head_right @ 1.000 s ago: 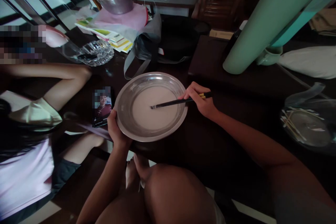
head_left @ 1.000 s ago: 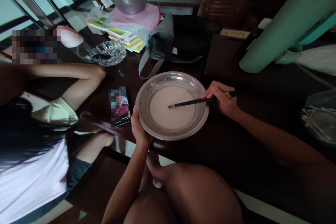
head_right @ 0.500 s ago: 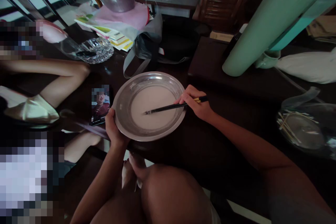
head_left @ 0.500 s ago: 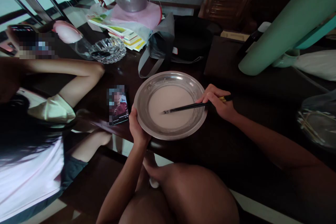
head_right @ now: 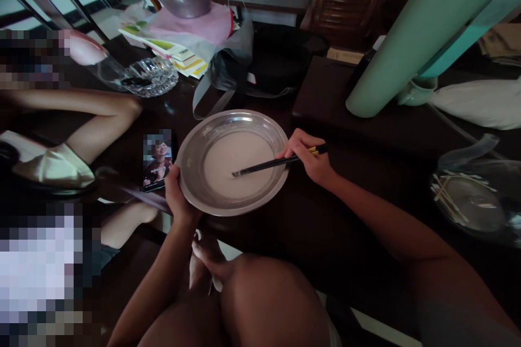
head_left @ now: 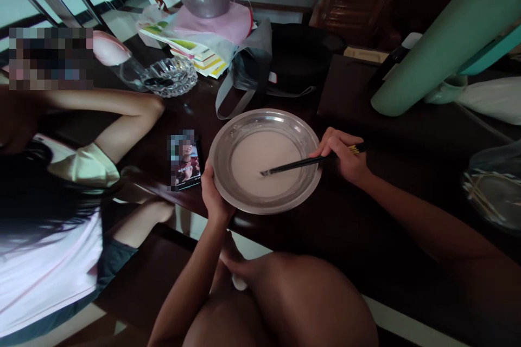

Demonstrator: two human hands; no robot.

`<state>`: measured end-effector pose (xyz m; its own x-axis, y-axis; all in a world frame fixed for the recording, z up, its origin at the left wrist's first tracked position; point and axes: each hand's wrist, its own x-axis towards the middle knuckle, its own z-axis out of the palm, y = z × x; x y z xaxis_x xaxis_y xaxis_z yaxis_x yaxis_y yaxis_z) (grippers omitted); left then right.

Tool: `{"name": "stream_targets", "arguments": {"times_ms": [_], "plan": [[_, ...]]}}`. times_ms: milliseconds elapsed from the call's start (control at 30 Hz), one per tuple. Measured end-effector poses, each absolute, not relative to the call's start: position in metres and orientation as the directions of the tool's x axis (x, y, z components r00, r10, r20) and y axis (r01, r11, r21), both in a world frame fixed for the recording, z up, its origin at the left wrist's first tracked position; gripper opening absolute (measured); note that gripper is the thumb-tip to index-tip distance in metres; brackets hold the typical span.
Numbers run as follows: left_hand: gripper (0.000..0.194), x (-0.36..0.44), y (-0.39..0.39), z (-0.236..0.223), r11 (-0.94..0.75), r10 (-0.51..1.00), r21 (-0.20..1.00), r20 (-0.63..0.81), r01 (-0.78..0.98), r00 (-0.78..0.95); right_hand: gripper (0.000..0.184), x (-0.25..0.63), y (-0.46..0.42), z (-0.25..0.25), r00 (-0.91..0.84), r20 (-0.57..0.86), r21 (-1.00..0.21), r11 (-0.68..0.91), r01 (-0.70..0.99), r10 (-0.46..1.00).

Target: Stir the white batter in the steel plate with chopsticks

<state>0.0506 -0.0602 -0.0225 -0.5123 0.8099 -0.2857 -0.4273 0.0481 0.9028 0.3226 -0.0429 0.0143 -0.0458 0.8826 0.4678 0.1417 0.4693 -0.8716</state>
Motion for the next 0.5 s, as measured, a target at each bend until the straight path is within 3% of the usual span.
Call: {"name": "stream_targets", "arguments": {"times_ms": [100,267,400,500], "plan": [[0.031,0.0531,-0.0605,-0.019,0.034,0.815,0.892,-0.287,-0.451,-0.504,0.037,0.322,-0.0435,0.0148,-0.106,0.456,-0.868,0.468,0.168,0.884],[0.035,0.0549,-0.0603,-0.0152,0.05,0.824,0.885,-0.297,-0.462,-0.481,0.039,0.3226,-0.0431,0.0152,-0.013,0.479,-0.868,0.475,0.142,0.878],[0.036,0.0526,-0.0593,-0.0175,0.076,0.807,0.903,-0.305,-0.422,-0.506,0.037,0.3228,-0.0438,0.0153,-0.124,0.46,-0.864,0.476,0.163,0.879],[0.037,0.0517,-0.0592,-0.0187,0.08,0.816,0.908,-0.297,-0.412,-0.497,0.036,0.3236,-0.0426,0.0147,-0.063,0.466,-0.861,0.469,0.196,0.883]]}}
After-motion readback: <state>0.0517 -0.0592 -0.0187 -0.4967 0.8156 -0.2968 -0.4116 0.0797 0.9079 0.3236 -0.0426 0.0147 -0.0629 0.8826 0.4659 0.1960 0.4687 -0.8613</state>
